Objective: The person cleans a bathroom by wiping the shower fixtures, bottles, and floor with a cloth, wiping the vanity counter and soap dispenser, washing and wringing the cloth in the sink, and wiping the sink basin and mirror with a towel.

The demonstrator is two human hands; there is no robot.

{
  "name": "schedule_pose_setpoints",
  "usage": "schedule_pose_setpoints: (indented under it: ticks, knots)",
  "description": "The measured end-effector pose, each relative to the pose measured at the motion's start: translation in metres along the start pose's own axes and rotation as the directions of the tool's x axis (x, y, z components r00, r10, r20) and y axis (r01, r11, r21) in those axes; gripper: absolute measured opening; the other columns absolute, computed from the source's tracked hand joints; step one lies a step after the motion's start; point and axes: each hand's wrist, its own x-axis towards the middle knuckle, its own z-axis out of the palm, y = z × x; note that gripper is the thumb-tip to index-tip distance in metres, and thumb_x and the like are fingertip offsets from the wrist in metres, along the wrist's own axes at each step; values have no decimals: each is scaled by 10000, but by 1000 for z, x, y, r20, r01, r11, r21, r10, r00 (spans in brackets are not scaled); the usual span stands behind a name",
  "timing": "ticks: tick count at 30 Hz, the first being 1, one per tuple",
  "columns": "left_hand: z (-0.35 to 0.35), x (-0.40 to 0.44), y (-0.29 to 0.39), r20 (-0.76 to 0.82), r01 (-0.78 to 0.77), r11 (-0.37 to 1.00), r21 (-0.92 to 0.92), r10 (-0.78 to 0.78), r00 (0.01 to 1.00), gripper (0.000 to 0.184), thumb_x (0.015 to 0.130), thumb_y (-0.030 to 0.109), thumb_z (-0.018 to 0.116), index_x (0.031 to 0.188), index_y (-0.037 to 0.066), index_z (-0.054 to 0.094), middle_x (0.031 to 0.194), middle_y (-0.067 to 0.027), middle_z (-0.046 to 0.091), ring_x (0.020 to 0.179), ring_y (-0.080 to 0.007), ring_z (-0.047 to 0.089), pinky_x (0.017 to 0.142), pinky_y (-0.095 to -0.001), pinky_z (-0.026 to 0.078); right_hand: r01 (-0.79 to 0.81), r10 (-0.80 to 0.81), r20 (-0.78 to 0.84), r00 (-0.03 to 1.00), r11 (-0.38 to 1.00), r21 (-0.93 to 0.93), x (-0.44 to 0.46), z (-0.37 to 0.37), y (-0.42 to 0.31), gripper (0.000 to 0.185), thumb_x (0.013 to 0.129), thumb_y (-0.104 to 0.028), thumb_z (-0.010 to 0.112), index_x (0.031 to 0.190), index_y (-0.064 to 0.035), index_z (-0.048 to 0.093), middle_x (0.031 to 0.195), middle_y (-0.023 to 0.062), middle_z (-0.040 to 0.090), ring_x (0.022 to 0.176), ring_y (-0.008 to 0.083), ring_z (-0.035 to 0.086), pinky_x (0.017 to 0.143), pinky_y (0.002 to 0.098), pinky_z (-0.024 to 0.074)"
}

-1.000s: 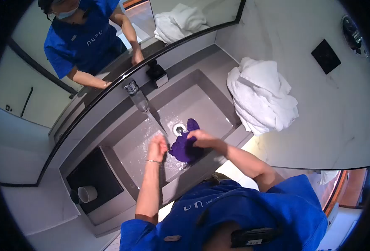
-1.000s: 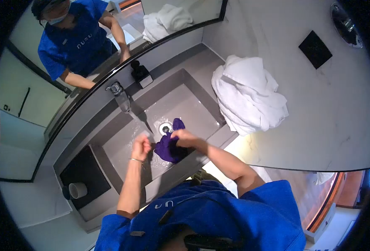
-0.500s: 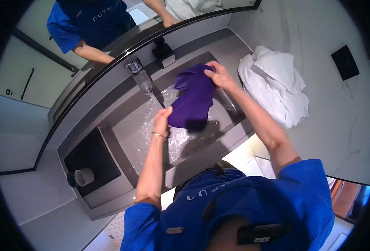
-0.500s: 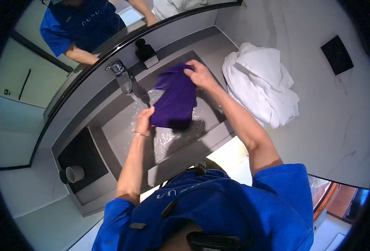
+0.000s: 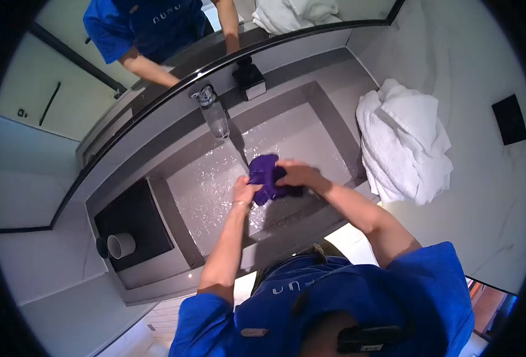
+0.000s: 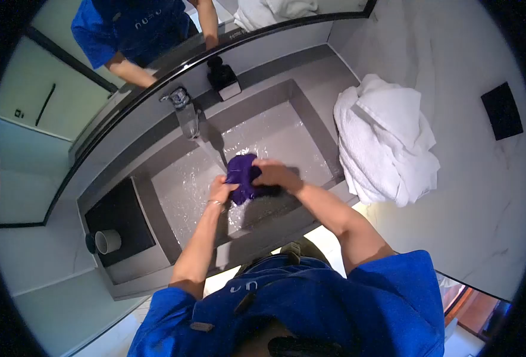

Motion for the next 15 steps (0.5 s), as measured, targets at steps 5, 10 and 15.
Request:
schedule_pose_setpoints:
  ticks: [5,10,15]
  knots:
    - [-81,-42,26,11,97,879,-467,-104,995,364,717,-2,662,1014,21,453,889,-137,621,718,-221,636,644,-321,557,-9,22,-109,994,992,122,-1,-49,-16,534,796,-539,574,1094,-98,618,1113,187,597,1033,347,573,885,412,451]
    - [-36,-24,59,120,-67,995,-76,76,990,333,795,238,693,966,-8,548,826,-95,632,725,-171,598,689,-304,501,162,-335,-310,890,867,-472,52,-145,-10,317,689,-203,722,962,-103,595,884,131,600,867,336,600,720,424,501]
    - [57,28,44,306,-405,856,323,310,900,349,878,388,574,934,52,652,841,11,615,739,-123,554,673,-315,434,179,-286,92,954,295,-939,81,-166,33,280,752,-142,595,1012,-209,675,959,70,655,860,241,624,748,380,460]
